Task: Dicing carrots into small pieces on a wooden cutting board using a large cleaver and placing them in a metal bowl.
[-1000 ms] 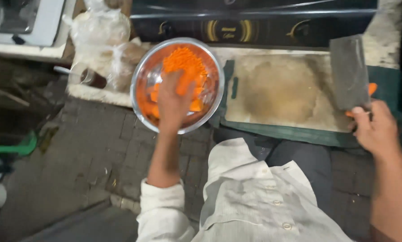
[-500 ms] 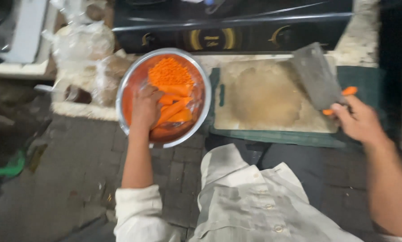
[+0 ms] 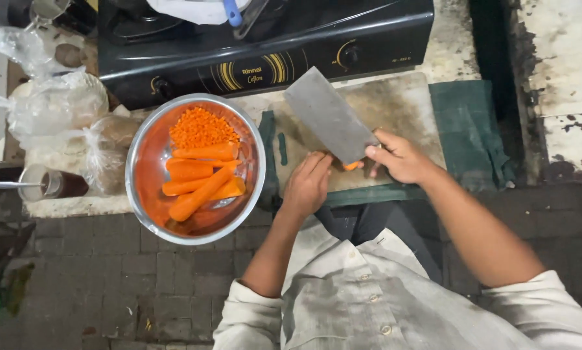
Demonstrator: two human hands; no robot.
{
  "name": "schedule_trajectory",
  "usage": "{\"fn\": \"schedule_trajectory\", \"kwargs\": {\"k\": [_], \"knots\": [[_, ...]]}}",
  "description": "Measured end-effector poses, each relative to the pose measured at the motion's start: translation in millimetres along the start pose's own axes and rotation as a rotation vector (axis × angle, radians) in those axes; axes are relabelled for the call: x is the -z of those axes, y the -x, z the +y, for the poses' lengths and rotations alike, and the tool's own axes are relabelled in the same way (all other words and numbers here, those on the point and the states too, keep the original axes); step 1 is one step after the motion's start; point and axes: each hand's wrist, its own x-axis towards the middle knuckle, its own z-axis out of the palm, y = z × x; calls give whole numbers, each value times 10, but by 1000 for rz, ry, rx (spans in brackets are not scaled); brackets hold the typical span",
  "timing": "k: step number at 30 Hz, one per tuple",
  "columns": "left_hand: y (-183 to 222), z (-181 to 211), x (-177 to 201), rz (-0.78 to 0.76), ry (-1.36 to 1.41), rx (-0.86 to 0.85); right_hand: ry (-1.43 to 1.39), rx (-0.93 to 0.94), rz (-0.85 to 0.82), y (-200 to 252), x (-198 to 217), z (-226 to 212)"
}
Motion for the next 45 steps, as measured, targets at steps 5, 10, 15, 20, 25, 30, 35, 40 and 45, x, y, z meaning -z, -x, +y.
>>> {"fn": "schedule_trajectory", "kwargs": {"k": [5, 10, 15, 20, 25, 30, 35, 40, 45], "knots": [[20, -55, -64, 44, 28, 33, -38, -61, 108, 344, 124, 8], [-117, -198, -19, -38, 45, -122, -25, -113, 328, 750, 266, -29], [-274, -90, 10, -54, -56, -280, 551, -412, 356, 834, 66, -559], [-108, 54, -336, 106, -78, -158, 802, -595, 174, 671, -196, -1032], [-152, 65, -247, 100, 19, -130, 889, -665, 35, 516, -385, -1483], [-236, 60, -114, 107, 78, -141, 933, -551, -22, 490, -401, -1456], [-365, 127, -32, 142, 54, -150, 997, -514, 14, 608, -410, -1284], [-419, 123, 18, 180, 126, -144, 1032, -518, -40, 598, -413, -1382], [-408, 106, -15, 157, 129, -100, 1045, -553, -49, 626, -470, -1385]]}}
